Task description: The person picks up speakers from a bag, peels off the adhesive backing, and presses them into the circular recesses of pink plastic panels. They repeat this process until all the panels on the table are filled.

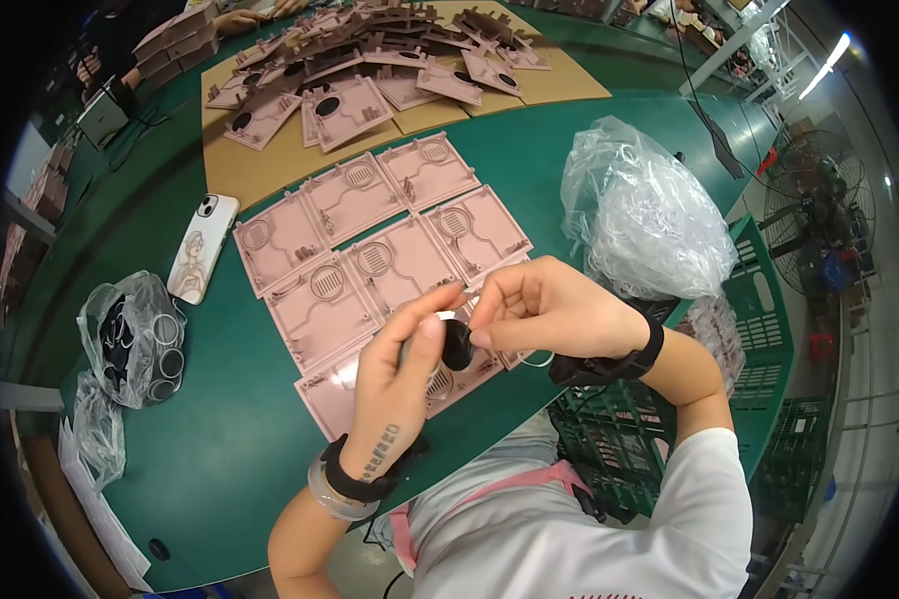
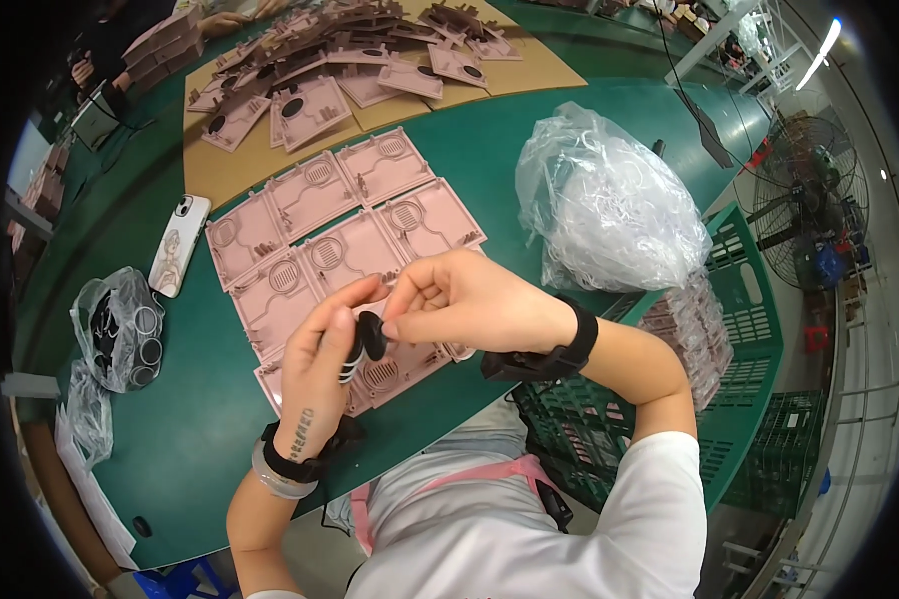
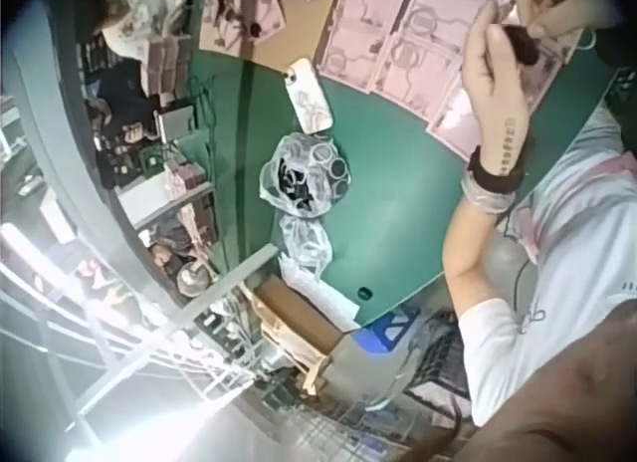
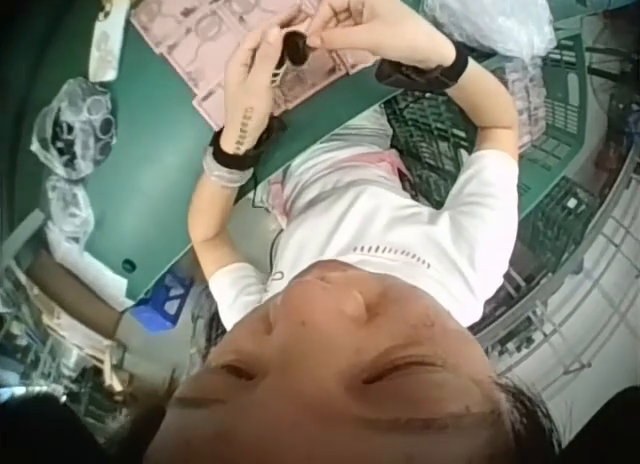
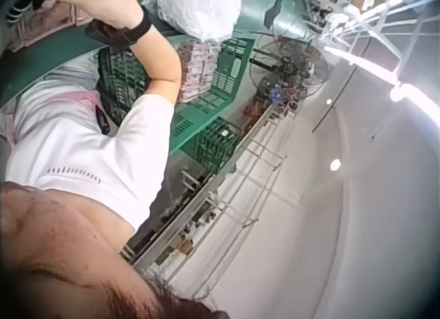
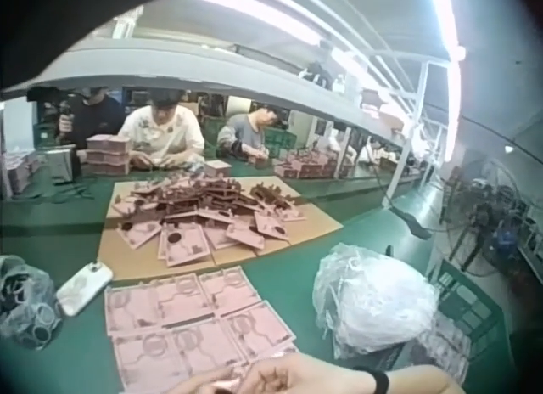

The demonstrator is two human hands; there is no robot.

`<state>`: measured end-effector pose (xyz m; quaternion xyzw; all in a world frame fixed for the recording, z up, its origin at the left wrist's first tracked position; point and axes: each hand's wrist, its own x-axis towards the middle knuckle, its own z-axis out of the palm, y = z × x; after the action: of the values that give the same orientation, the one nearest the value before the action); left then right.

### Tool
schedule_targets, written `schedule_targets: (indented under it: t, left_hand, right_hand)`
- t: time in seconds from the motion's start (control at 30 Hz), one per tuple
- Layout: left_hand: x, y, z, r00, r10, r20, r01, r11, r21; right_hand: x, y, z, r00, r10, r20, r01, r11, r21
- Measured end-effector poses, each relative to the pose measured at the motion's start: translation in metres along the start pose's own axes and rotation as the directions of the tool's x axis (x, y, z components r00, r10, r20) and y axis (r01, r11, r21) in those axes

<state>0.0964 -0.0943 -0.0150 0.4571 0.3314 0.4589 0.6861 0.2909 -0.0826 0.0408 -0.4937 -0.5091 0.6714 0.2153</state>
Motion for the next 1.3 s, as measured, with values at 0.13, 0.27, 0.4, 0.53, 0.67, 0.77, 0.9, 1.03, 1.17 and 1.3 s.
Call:
schedule_targets:
  t: [0.13, 0.27, 0.4, 0.53, 0.67, 0.77, 0.9, 1.03, 1.17, 1.3]
  left_hand:
    - [0.002, 0.004, -0.009, 0.962, -0.240, -0.128, 0.185, 0.922, -0.339]
    - [-0.002, -0.003, -0.014, 0.937, -0.348, 0.024, 0.334, 0.876, -0.349]
    - [-0.007, 0.008, 0.005, 0.909, -0.407, 0.088, 0.409, 0.836, -0.366]
    - [-0.005, 0.004, 0.003, 0.920, -0.386, 0.069, 0.371, 0.800, -0.472]
    - [-0.004, 0.001, -0.002, 0.940, -0.341, 0.008, 0.300, 0.816, -0.494]
    - [-0.001, -0.002, -0.004, 0.950, -0.308, -0.056, 0.265, 0.887, -0.379]
    - [0.003, -0.006, -0.004, 0.969, -0.214, -0.123, 0.204, 0.975, -0.088]
    - [0.004, -0.009, -0.001, 0.988, -0.113, -0.102, 0.120, 0.991, 0.064]
    - [0.005, -0.016, -0.002, 0.996, -0.028, -0.087, 0.043, 0.982, 0.182]
    - [0.006, -0.020, -0.002, 0.996, 0.045, -0.080, -0.022, 0.963, 0.268]
  right_hand:
    - [-0.002, 0.006, 0.004, 0.959, -0.203, -0.195, 0.177, 0.974, -0.145]
    - [0.004, 0.009, 0.005, 0.577, -0.813, -0.077, 0.438, 0.388, -0.811]
    - [0.020, 0.020, -0.002, 0.320, -0.940, 0.116, 0.462, 0.048, -0.886]
    - [0.015, 0.018, -0.001, 0.315, -0.924, 0.216, 0.426, -0.066, -0.902]
    - [0.010, 0.013, -0.001, 0.411, -0.868, 0.279, 0.415, -0.094, -0.905]
    - [0.023, 0.023, -0.003, 0.423, -0.897, 0.127, 0.513, 0.122, -0.850]
    - [0.023, 0.023, -0.003, 0.541, -0.841, -0.017, 0.564, 0.378, -0.734]
    - [0.020, 0.022, -0.003, 0.670, -0.739, -0.067, 0.517, 0.530, -0.672]
    - [0.020, 0.025, -0.005, 0.715, -0.694, -0.083, 0.480, 0.574, -0.663]
    - [0.021, 0.026, -0.007, 0.722, -0.687, -0.079, 0.476, 0.577, -0.663]
